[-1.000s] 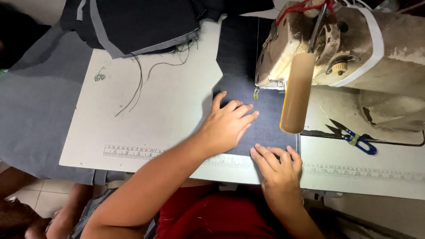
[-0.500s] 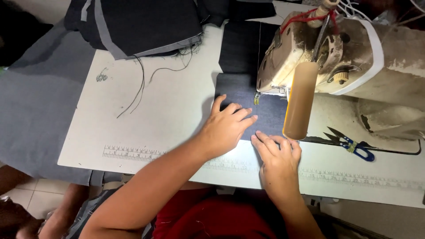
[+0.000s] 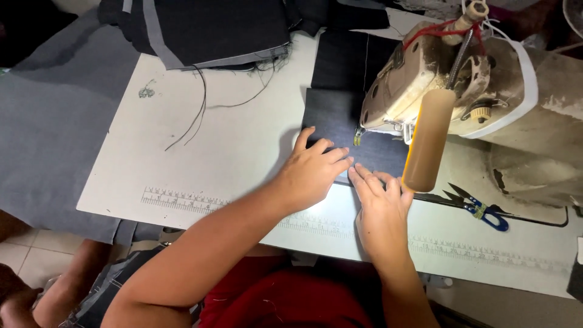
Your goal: Sewing together pre-cut fabric pieces using an industrial sewing machine.
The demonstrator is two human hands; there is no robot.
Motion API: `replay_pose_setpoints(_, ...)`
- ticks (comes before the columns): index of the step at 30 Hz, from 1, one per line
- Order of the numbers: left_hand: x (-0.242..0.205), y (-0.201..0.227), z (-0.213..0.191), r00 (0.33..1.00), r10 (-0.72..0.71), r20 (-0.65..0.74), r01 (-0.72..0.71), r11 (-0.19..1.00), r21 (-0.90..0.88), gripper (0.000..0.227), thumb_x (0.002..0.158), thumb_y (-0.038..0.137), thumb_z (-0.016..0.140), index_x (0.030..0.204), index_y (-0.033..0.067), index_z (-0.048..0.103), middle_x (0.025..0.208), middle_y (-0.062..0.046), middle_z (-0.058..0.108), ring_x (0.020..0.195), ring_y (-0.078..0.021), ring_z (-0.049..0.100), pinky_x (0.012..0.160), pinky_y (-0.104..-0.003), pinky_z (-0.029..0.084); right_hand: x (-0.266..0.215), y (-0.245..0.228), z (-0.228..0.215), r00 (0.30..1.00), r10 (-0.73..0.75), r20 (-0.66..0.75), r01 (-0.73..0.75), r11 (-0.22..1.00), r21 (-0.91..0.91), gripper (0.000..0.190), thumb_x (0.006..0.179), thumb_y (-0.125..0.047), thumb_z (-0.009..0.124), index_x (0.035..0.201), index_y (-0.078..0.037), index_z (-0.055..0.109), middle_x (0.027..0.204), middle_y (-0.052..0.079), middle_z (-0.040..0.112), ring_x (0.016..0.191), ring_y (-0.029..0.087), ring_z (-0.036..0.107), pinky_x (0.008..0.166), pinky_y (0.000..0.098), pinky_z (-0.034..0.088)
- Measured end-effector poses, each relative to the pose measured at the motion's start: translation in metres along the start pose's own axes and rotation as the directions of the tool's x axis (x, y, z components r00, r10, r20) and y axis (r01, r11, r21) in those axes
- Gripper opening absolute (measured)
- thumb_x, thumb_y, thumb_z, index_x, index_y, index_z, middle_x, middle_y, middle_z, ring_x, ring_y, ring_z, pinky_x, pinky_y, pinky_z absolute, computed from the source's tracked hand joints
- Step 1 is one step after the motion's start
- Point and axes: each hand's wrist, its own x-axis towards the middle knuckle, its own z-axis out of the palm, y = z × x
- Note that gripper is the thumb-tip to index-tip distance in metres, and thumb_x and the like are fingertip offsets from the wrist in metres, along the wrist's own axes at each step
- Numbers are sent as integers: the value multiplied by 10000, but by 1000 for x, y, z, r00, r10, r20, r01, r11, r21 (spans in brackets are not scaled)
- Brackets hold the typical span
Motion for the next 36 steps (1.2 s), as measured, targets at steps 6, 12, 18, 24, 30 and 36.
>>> replay_pose_setpoints(6, 5, -3, 0, 996, 11, -89, -4, 997, 80, 484, 870, 54, 615, 1335, 175, 676, 1368, 3, 663, 1171, -279, 586, 1150, -639, 296, -25, 6, 9, 966, -127, -225, 127, 992, -14, 755, 746, 154, 526, 1407, -202, 613, 1475, -68, 613, 1251, 302, 543, 1081, 524, 340)
replay_pose_setpoints(12, 23, -18, -2, 998, -26, -51, 30, 998, 62, 480, 887, 47, 568, 1315, 225, 691, 1370, 34, 658, 1175, -291, 572, 1155, -671, 246, -47, 16, 15, 969, -86, -231, 108, 991, 82, 799, 679, 164, 530, 1373, -216, 640, 1465, -77, 622, 1303, 275, 542, 1105, 489, 329)
replay_pose_setpoints(18, 88, -49, 35, 983, -45, -181, 77, 982, 171, 244, 776, 140, 586, 932, 279, 711, 965, 72, 660, 999, -257, 593, 962, -609, 369, -53, 34, 28, 955, -112, -273, 167, 968, 187, 835, 612, 91, 478, 1359, -235, 661, 1444, -64, 653, 1316, 277, 559, 1105, 455, 368)
replay_pose_setpoints(24, 104, -67, 20, 994, -23, 111, -3, 974, 229, 451, 1006, 324, 437, 1447, 329, 533, 1608, 27, 350, 1492, -361, 312, 1057, -655, 346, -45, 42, 62, 897, -121, -425, 150, 988, 37, 684, 773, 37, 511, 1297, -321, 769, 1392, -141, 732, 1290, 195, 676, 1025, 410, 495)
replay_pose_setpoints(30, 107, -64, 19, 952, -169, 256, 112, 968, 226, 531, 1084, 430, 243, 1612, 400, 201, 1712, 92, 187, 1548, -384, 184, 1160, -544, 265, -50, 33, 54, 902, -68, -426, 109, 991, 74, 607, 941, 133, 547, 1297, -291, 795, 1388, -109, 748, 1321, 211, 645, 1113, 433, 443)
replay_pose_setpoints(36, 60, -46, 36, 947, -297, -124, 318, 921, 224, 437, 909, 282, 495, 1343, 252, 526, 1332, 32, 538, 1200, -308, 529, 897, -474, 446, -56, 27, 37, 919, -80, -385, 155, 973, 169, 562, 910, 119, 562, 1340, -185, 760, 1429, 1, 723, 1284, 288, 619, 1089, 445, 425)
